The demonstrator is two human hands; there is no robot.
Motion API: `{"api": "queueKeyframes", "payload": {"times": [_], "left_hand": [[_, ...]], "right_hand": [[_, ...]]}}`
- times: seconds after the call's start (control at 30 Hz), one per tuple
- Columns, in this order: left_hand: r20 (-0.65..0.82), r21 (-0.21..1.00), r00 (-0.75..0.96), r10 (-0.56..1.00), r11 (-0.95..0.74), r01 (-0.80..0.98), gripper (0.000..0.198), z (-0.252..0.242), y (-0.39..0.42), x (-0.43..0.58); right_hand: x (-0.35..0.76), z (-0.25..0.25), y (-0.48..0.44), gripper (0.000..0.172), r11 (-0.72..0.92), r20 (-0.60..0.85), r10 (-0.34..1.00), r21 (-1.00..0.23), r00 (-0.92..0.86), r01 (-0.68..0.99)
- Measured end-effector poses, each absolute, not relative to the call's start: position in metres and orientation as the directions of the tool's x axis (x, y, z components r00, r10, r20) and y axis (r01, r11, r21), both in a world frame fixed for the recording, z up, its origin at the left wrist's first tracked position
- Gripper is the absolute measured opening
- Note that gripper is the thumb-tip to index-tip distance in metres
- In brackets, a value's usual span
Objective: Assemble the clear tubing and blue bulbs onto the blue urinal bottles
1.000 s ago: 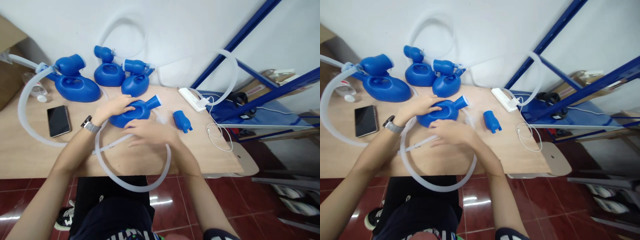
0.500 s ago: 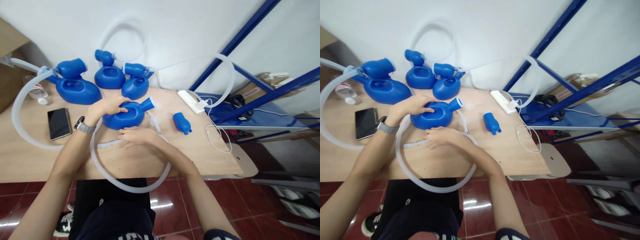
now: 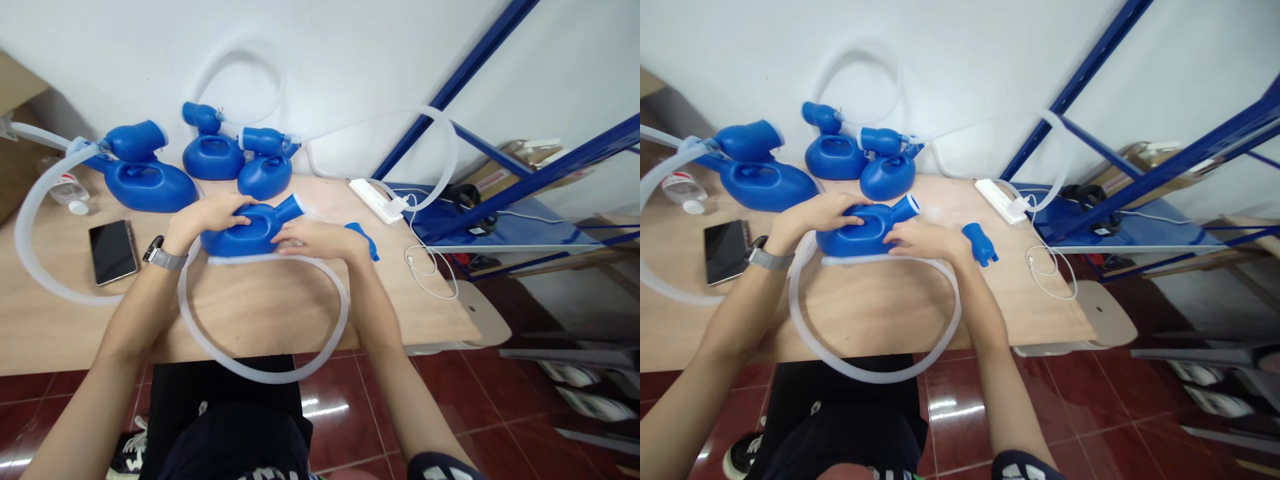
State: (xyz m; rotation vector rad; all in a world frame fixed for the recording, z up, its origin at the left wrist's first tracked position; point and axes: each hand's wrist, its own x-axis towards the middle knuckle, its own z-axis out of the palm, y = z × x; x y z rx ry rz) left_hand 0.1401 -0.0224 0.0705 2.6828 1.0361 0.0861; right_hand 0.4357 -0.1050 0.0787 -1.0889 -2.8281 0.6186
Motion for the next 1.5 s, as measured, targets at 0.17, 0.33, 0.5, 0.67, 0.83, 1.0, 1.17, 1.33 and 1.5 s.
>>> {"api": "queueKeyframes", "payload": {"times": [0.17,0.33,0.5,0.67,0.83,1.0,1.17,1.33,1.5], "left_hand": [[-0.030,0.259,0.714,0.699,-0.684,0.681,0.061,0.062,-0.018,0.144],[0.050,0.305,0.684,0.728,-0.663,0.684,0.051,0.054,-0.020,0.153],[0.041,0.526,0.644,0.764,-0.564,0.636,0.061,0.054,-0.023,0.156],[0.026,0.503,0.642,0.766,-0.565,0.654,0.060,0.056,-0.023,0.156],[0.029,0.492,0.648,0.761,-0.575,0.654,0.060,0.058,-0.025,0.157],[0.040,0.487,0.652,0.757,-0.584,0.649,0.060,0.057,-0.024,0.157],[0.048,0.493,0.659,0.750,-0.592,0.638,0.059,0.055,-0.022,0.156],[0.040,0.498,0.651,0.758,-0.580,0.645,0.060,0.055,-0.024,0.157],[0.049,0.479,0.651,0.758,-0.590,0.650,0.057,0.054,-0.023,0.158]], "right_hand": [[0.482,0.062,-0.073,0.032,0.351,-0.192,0.886,-0.314,-0.421,0.882],[0.492,0.031,-0.043,0.072,0.183,-0.381,0.829,-0.506,-0.409,0.843],[0.515,0.043,-0.046,0.042,0.148,-0.283,0.851,-0.679,-0.442,0.719],[0.530,0.066,-0.054,0.040,0.197,0.152,0.980,-0.592,-0.132,0.782],[0.484,0.061,-0.049,0.028,0.002,0.280,0.955,-0.349,0.102,0.937],[0.472,0.062,-0.048,0.030,-0.101,0.334,0.922,-0.281,0.195,0.954],[0.493,0.061,-0.048,0.026,-0.131,0.402,0.889,-0.238,0.220,0.963],[0.463,0.053,-0.046,0.026,-0.065,0.391,0.909,-0.210,0.145,0.976],[0.436,0.052,-0.046,0.034,0.023,0.295,0.949,-0.424,0.114,0.905]]}}
